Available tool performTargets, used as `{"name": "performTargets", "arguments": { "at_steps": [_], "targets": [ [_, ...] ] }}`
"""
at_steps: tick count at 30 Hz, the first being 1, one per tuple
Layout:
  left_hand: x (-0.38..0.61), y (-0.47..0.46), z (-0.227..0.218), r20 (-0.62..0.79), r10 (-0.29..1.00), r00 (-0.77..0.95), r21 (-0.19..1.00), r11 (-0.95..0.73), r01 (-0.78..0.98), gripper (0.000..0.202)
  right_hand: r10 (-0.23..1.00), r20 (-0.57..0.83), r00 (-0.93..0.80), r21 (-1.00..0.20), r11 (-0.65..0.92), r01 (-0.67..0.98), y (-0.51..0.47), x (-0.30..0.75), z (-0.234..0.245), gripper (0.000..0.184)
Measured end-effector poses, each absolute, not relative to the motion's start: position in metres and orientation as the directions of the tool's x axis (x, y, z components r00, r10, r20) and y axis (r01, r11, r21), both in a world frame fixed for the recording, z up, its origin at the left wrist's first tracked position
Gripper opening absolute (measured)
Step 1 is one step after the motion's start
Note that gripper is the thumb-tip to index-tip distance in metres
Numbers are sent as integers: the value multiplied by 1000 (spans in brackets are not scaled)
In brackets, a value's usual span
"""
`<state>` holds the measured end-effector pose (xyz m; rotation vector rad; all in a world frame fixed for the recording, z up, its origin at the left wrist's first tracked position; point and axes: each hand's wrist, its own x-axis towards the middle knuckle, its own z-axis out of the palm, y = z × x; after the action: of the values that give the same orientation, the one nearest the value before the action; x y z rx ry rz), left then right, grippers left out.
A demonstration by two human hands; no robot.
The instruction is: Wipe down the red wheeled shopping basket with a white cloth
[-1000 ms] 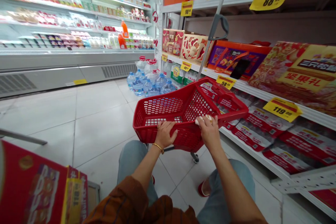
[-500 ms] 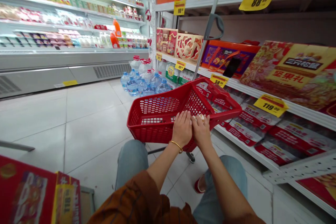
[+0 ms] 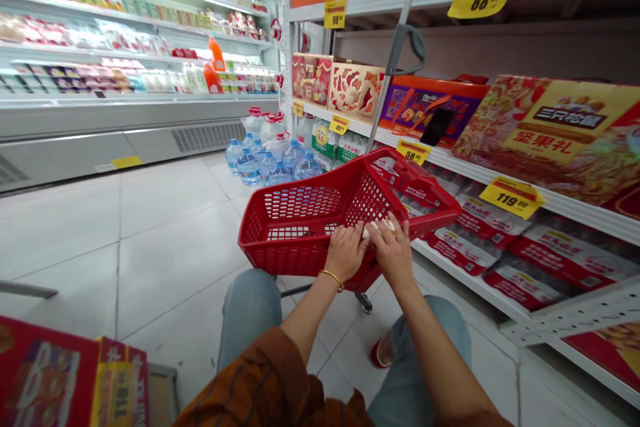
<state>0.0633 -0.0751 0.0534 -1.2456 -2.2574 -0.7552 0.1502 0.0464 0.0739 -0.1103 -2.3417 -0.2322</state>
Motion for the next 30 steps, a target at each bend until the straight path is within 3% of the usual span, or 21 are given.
{"name": "performTargets", "arguments": {
  "at_steps": [15,22,27,30],
  "targets": [
    [60,-78,54,626,622,-470,284,380,880,41,9,761,-648,161,966,203,75,170,85,29],
    [52,-84,52,609,636,-474,312,358,880,42,51,789,-613,57,986,155,73,170,84,33],
    [44,-90,52,606,613,-506,343,373,862,37,126,871,-475,-68,988,138,68,170,89,38],
    [46,-93,58,589,612,-528,314,428,847,41,93,877,-471,-63,995,79,62,168,87,45]
  ]
}}
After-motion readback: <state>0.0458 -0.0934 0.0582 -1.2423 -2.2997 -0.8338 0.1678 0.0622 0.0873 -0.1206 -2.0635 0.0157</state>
